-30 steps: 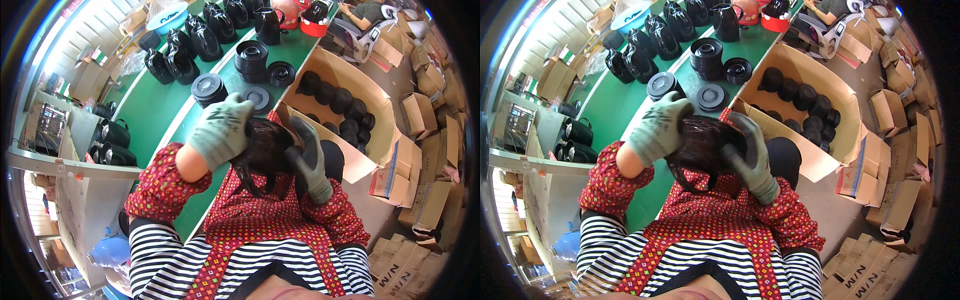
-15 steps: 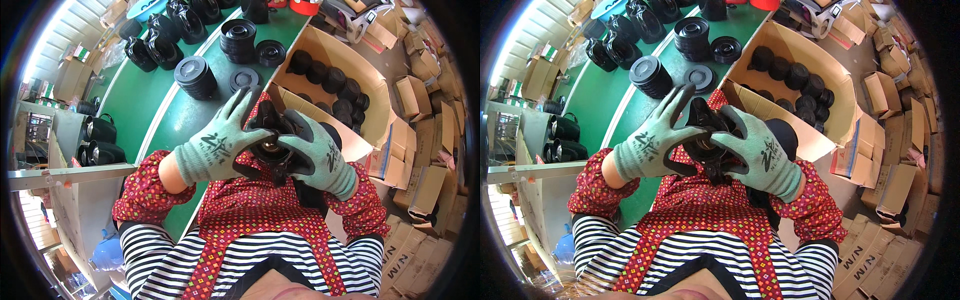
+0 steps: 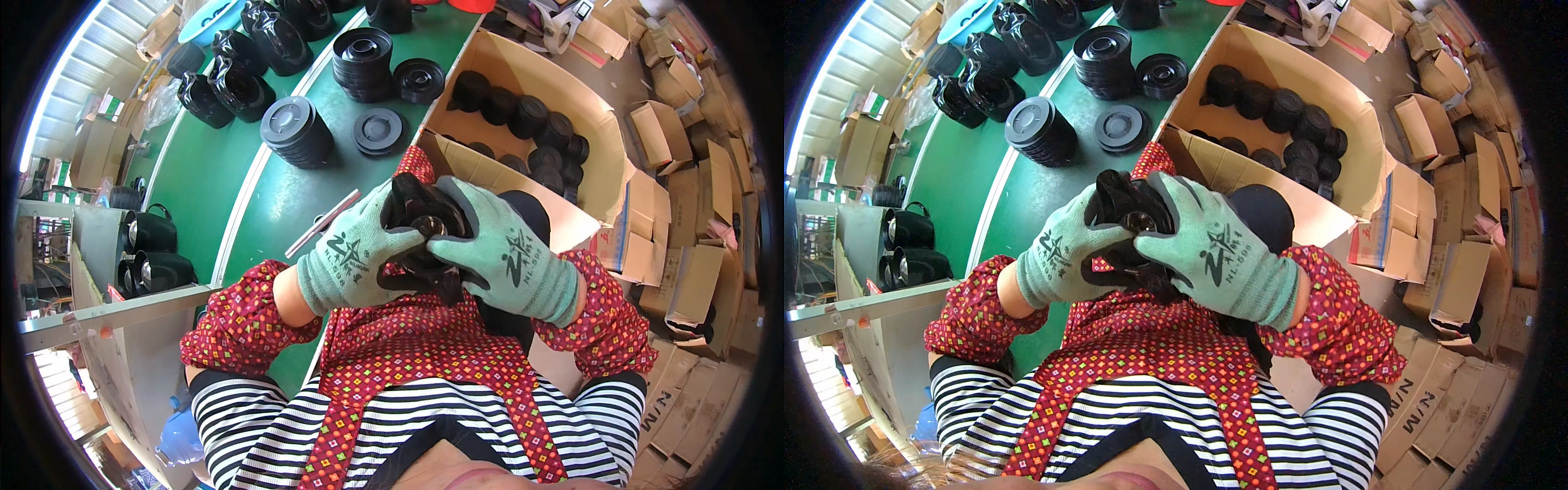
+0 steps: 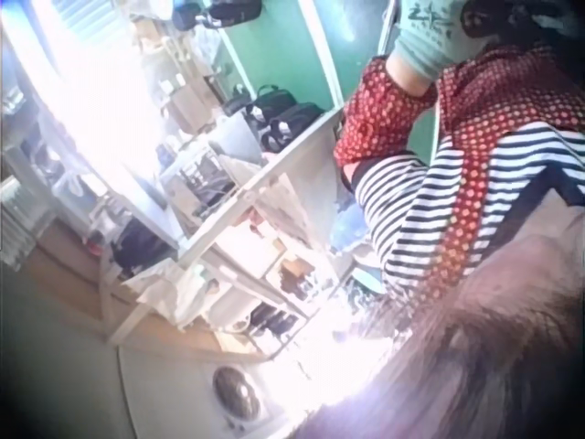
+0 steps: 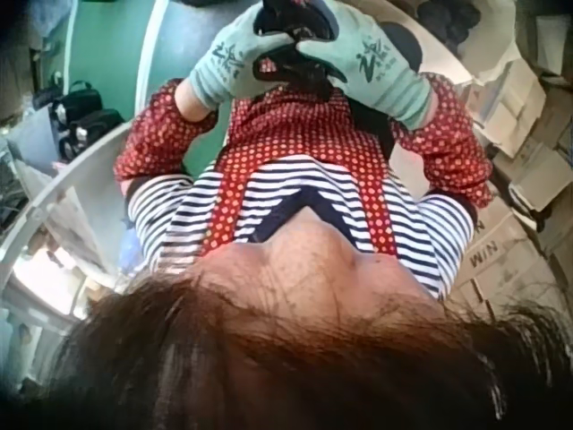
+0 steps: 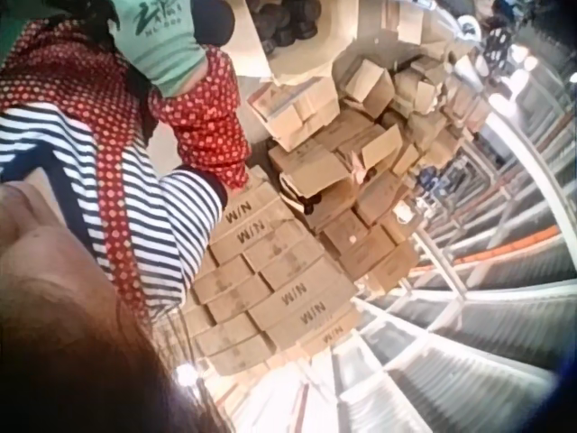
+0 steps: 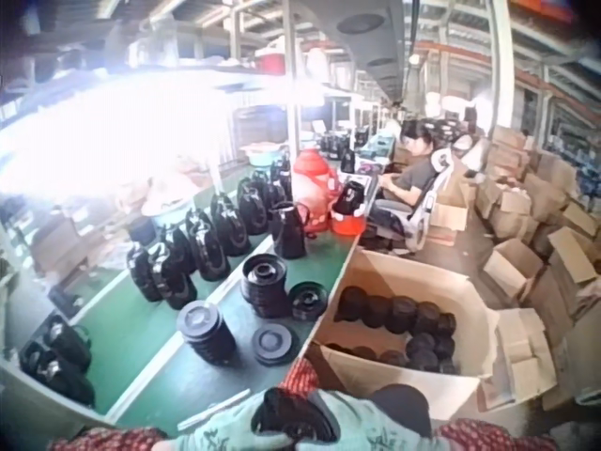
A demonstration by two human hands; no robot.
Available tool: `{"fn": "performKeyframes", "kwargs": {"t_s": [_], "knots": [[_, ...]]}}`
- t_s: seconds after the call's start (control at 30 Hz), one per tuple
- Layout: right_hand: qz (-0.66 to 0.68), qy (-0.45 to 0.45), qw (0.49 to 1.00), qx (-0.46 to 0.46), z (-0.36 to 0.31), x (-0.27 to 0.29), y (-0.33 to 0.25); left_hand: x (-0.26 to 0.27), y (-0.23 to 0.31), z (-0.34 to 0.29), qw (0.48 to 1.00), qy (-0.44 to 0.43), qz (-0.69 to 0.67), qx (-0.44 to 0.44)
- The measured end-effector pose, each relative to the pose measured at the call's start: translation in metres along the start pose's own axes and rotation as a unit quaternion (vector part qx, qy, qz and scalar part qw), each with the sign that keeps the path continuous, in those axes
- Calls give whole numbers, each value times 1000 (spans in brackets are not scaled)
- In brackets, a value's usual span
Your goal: The person repeatedly picks up black kettle bodies, inserts a metal rod into the base, and secures a black lid. They place each assembled kettle on a green workbench. The process is repeated for multiple units in a factory setting.
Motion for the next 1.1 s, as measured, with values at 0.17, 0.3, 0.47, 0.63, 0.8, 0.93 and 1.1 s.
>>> {"fn": "performKeyframes", "kwargs": {"t_s": [0.17, 0.3, 0.47, 0.63, 0.8, 0.93, 1.1], "knots": [[127, 28, 991, -7, 10, 19, -3, -2, -8, -7, 998, 51, -27, 16], [589, 234, 762, -133, -17, 10, 43, -5, 2, -12, 993, 79, -67, 52], [523, 202, 784, -266, -12, -25, 61, -27, 21, -6, 994, 86, -68, 12], [610, 220, 725, -232, 2, -42, 64, -91, -1, -47, 964, 9, 114, -240], [407, 298, 816, -283, -54, -73, 102, -76, -64, -108, 995, -26, 75, 57], [341, 305, 866, -205, -59, -83, 87, -51, -144, -171, 908, 24, 258, 330], [277, 341, 863, -249, -80, -125, 89, -43, -183, -208, 900, -20, 92, 426]]}}
Point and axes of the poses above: each hand's wrist, its own z-axis towards the middle knuckle, its own x-axis out of the back of the hand, y = z × x, the point moved 1 cm from there along z, towards the middle knuckle, and after that the axes turned 3 degrees about x, right-handed, at the moved point
